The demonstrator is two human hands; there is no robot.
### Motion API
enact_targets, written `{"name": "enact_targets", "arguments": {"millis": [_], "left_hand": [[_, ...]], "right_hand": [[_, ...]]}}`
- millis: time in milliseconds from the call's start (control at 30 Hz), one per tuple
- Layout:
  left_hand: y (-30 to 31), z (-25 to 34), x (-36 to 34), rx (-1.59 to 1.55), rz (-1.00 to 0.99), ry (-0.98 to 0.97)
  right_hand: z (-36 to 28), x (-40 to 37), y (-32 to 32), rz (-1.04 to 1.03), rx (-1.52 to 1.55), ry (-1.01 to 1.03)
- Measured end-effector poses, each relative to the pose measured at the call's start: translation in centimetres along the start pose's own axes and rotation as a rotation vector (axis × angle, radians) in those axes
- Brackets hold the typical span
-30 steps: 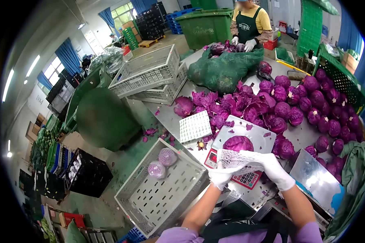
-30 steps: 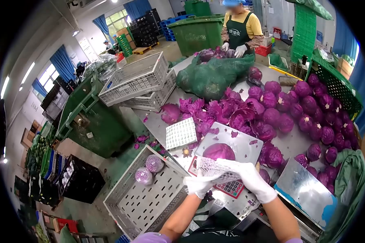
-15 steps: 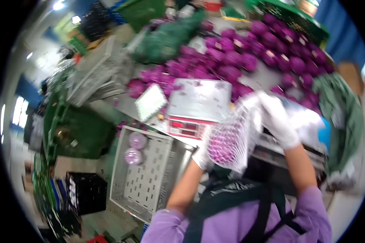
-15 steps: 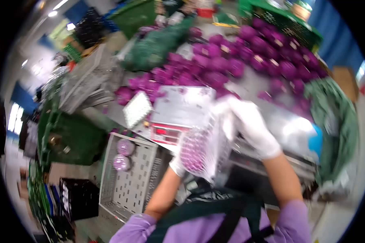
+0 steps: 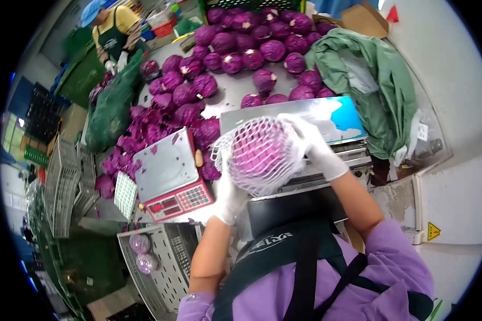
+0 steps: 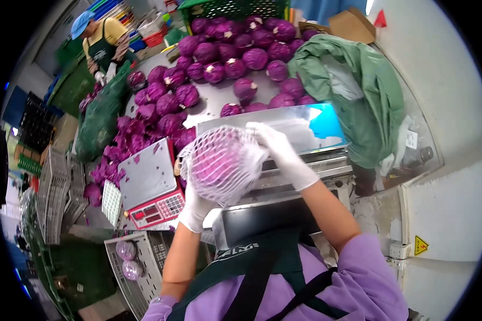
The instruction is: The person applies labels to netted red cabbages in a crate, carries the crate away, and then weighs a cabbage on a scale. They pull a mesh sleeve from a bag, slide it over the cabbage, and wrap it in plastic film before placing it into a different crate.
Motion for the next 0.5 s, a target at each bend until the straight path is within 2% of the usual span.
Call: {"name": "enact_targets", "arguments": {"millis": [67, 100, 133, 200, 267, 333, 500], "left_hand": [[-2.7, 1.6, 1.4, 0.472, -0.036, -0.138], [-5.4, 2.3, 1.9, 0.778, -0.146, -0.173], [-5.6, 1.0, 2.3, 0.813, -0.113, -0.002], [-6.9, 1.0, 5.0, 1.332, -0.313, -0.217], [-5.3, -1.4, 7.2, 1.220, -0.308, -0.119], [-2.9, -3.1, 9.0, 1.262, -0.322, -0.070], [-1.6, -2.2, 9.8, 1.289, -0.332, -0.008]], "right_hand": [[-2.8, -1.6, 1.2, -0.329, 0.867, -0.228], [-3.3, -1.6, 2.4, -0.326, 0.851, -0.181], [-2.9, -1.4, 3.2, -0.308, 0.849, -0.174], [-1.4, -0.6, 5.6, -0.088, 0.286, -0.068], [-0.1, 0.1, 7.1, -0.092, 0.375, -0.092], [2.6, 0.9, 8.5, -0.014, 0.032, -0.168], [3.6, 0.7, 9.4, -0.028, 0.075, -0.204]]}}
Point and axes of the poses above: each hand's wrist, its own x-axis towards the middle knuckle, its own y-axis out of the back of the hand, z = x × y, the point moved 9 cm from there along x, towards the middle knuckle, and after that the axes turned 10 degrees about -y, right-handed, at the moved point
